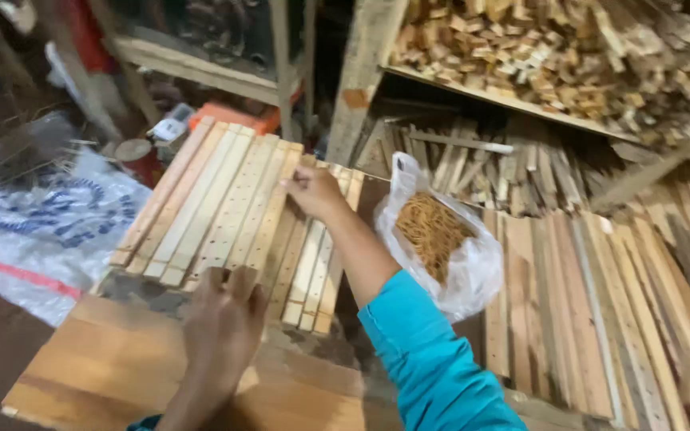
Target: Sorting and inspecting wooden slats with pre-drilled holes on a workshop workbench
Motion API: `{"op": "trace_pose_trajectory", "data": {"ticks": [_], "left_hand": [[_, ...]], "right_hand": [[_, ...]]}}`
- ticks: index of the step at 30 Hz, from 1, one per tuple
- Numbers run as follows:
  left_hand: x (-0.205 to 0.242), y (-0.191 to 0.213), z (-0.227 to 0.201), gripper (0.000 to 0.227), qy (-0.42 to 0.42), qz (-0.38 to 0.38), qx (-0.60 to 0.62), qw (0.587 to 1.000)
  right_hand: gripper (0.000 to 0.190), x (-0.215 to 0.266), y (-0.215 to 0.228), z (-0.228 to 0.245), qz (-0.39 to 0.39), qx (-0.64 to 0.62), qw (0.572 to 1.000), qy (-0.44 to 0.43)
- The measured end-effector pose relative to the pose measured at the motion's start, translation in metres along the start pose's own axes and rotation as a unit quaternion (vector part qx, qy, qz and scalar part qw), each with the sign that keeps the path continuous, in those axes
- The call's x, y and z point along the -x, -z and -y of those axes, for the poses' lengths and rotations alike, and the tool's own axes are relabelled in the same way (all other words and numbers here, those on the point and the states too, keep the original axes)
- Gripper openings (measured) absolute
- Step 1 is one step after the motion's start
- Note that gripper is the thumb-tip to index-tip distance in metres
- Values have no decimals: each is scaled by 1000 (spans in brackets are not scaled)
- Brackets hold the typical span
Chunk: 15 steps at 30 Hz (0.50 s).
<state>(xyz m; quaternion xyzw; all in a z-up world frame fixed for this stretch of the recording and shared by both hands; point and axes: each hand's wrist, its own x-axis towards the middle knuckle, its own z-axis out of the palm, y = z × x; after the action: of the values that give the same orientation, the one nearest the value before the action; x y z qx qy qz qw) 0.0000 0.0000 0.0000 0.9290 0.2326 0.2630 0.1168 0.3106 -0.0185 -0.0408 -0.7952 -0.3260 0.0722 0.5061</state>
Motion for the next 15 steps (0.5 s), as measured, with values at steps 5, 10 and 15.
{"op": "trace_pose_trajectory", "data": {"ticks": [5,10,15], "left_hand": [[-2,5,2,48,42,80,-42,995],[-1,32,-65,48,-132,-57,-1,990],[14,58,-183,46,-172,373,315,856]], "right_hand": [[51,123,71,96,7,75,997,11],[53,258,196,150,53,150,983,-89],[57,370,294,131,-228,434,871,-44]]}}
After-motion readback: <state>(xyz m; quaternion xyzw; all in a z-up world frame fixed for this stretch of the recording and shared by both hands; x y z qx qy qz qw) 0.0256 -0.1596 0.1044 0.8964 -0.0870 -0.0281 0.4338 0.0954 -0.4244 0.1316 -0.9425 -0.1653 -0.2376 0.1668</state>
